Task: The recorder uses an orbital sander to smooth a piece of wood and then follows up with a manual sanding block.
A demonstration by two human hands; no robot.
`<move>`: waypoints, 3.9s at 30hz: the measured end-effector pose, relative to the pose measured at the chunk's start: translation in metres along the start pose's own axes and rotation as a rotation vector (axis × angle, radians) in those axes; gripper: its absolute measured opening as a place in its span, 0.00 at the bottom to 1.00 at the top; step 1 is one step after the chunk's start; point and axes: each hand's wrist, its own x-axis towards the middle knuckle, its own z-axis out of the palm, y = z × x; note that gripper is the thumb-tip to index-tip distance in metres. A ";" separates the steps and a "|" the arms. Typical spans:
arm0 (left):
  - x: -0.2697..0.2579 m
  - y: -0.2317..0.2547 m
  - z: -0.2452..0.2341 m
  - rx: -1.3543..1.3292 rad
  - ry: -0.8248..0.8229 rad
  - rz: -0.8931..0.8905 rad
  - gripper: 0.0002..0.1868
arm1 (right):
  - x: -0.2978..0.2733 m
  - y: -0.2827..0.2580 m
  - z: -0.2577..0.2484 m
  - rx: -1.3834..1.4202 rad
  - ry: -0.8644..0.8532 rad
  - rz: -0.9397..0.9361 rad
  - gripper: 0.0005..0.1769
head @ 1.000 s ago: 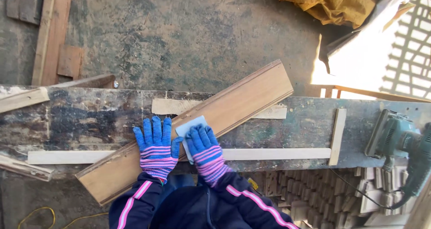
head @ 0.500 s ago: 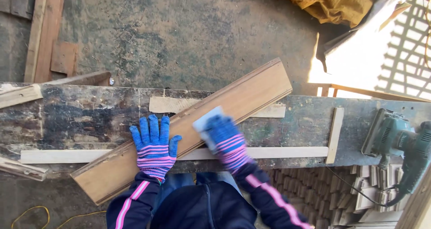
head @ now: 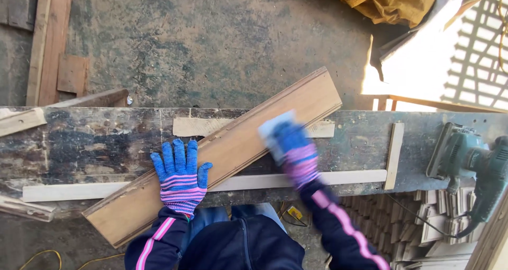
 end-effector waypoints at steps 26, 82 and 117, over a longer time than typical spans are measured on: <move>-0.021 -0.020 0.033 0.009 0.032 0.009 0.42 | 0.024 -0.092 0.034 0.007 -0.102 -0.119 0.26; -0.060 -0.073 -0.009 0.013 0.055 -0.234 0.49 | 0.031 -0.083 0.062 -0.104 0.060 0.137 0.25; -0.056 -0.076 -0.012 -0.083 0.023 -0.202 0.49 | 0.017 -0.003 -0.014 -0.113 0.023 0.153 0.13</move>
